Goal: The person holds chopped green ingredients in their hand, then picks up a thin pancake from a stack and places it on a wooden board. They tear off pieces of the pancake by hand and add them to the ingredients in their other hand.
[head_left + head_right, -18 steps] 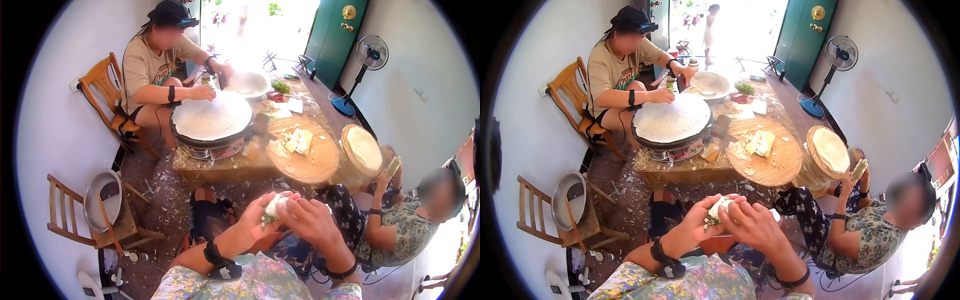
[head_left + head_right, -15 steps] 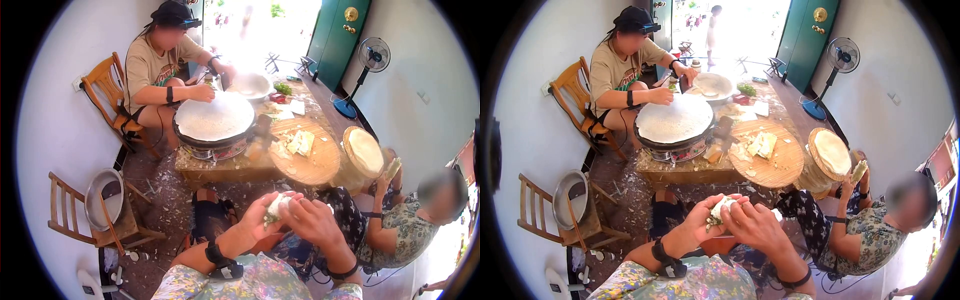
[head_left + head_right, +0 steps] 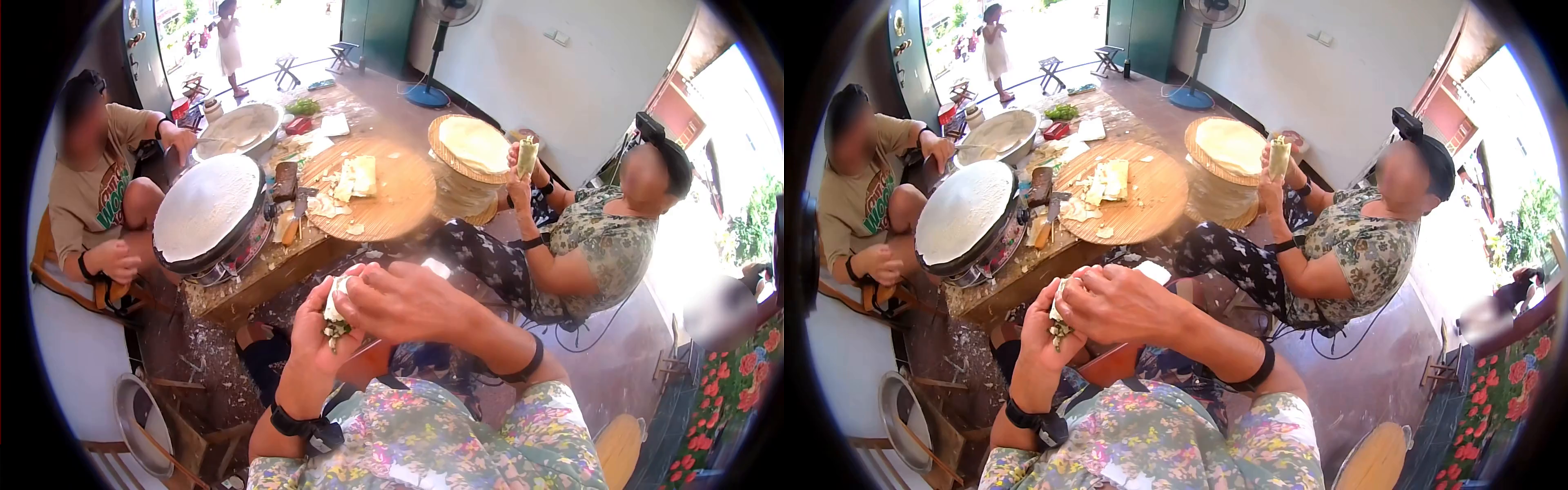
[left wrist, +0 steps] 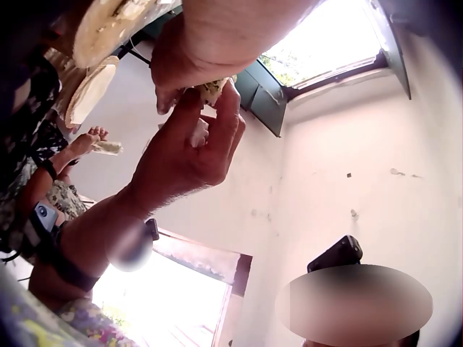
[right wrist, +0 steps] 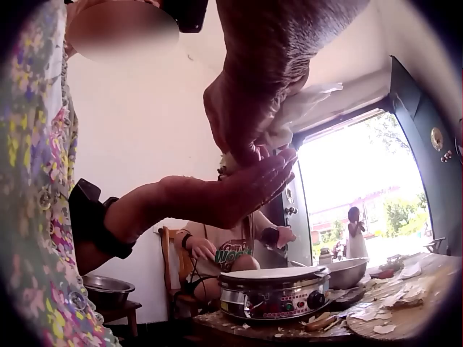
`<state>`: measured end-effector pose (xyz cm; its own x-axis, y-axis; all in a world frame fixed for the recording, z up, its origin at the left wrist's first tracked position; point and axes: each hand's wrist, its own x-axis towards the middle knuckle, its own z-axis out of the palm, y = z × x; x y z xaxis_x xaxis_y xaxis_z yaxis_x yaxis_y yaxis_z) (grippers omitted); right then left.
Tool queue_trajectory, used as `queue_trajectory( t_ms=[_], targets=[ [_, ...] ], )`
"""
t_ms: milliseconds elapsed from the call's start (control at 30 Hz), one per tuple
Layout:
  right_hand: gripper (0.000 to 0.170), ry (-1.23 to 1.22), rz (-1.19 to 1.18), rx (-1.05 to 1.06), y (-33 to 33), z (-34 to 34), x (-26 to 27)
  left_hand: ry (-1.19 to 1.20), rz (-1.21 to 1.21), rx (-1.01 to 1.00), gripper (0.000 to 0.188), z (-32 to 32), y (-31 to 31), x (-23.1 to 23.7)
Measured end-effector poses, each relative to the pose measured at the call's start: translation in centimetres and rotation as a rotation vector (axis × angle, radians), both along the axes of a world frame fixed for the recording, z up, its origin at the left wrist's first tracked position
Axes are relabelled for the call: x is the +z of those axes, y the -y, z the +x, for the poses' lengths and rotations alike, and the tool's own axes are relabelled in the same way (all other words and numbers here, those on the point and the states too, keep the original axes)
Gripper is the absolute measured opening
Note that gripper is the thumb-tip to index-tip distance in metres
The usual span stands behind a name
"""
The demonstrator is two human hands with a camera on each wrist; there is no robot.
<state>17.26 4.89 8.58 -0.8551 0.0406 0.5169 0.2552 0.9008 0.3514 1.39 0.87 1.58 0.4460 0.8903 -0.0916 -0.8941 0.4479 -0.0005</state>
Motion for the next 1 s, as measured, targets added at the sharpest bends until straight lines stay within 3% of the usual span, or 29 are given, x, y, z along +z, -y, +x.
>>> queue_trajectory(
  t_ms=[233, 333, 367, 433, 533, 700, 800, 900, 1000],
  targets=[
    [0.027, 0.015, 0.016, -0.007, -0.4, 0.2, -0.1, -0.046, -0.104, 0.021, 0.025, 0.8, -0.2, 1.4],
    [0.028, 0.024, -0.033, 0.012, -0.7, 0.4, 0.4, -0.151, -0.087, 0.007, 0.025, 0.7, -0.4, 1.8],
    [0.029, 0.035, -0.036, 0.016, -0.7, 0.5, 0.7, -0.120, 0.032, -0.018, 0.035, 0.3, -0.8, 0.3],
    [0.031, -0.015, -0.055, 0.020, -1.0, 0.2, 0.9, -0.071, 0.049, -0.003, 0.034, 0.3, -1.1, -0.3],
    [0.032, 0.119, -0.057, -0.026, -1.3, 0.3, 1.6, -0.120, 0.015, 0.055, 0.032, 1.1, -1.8, 0.9],
    [0.033, 0.020, -0.059, -0.034, -1.6, -0.2, 1.0, 0.043, 0.066, 0.043, 0.032, 0.3, -1.2, 0.3],
    [0.034, -0.089, -0.096, 0.003, -2.1, -0.2, 0.2, -0.066, -0.010, 0.101, 0.035, 0.4, -1.2, 0.7],
    [0.034, -0.219, -0.135, 0.066, -2.8, -0.3, -0.1, 0.054, 0.060, 0.088, 0.037, 0.4, -1.1, 0.4],
    [0.034, -0.292, -0.200, 0.097, -2.9, -0.1, 0.1, -0.008, -0.008, 0.112, 0.039, 0.5, -1.0, 1.2]
  ],
)
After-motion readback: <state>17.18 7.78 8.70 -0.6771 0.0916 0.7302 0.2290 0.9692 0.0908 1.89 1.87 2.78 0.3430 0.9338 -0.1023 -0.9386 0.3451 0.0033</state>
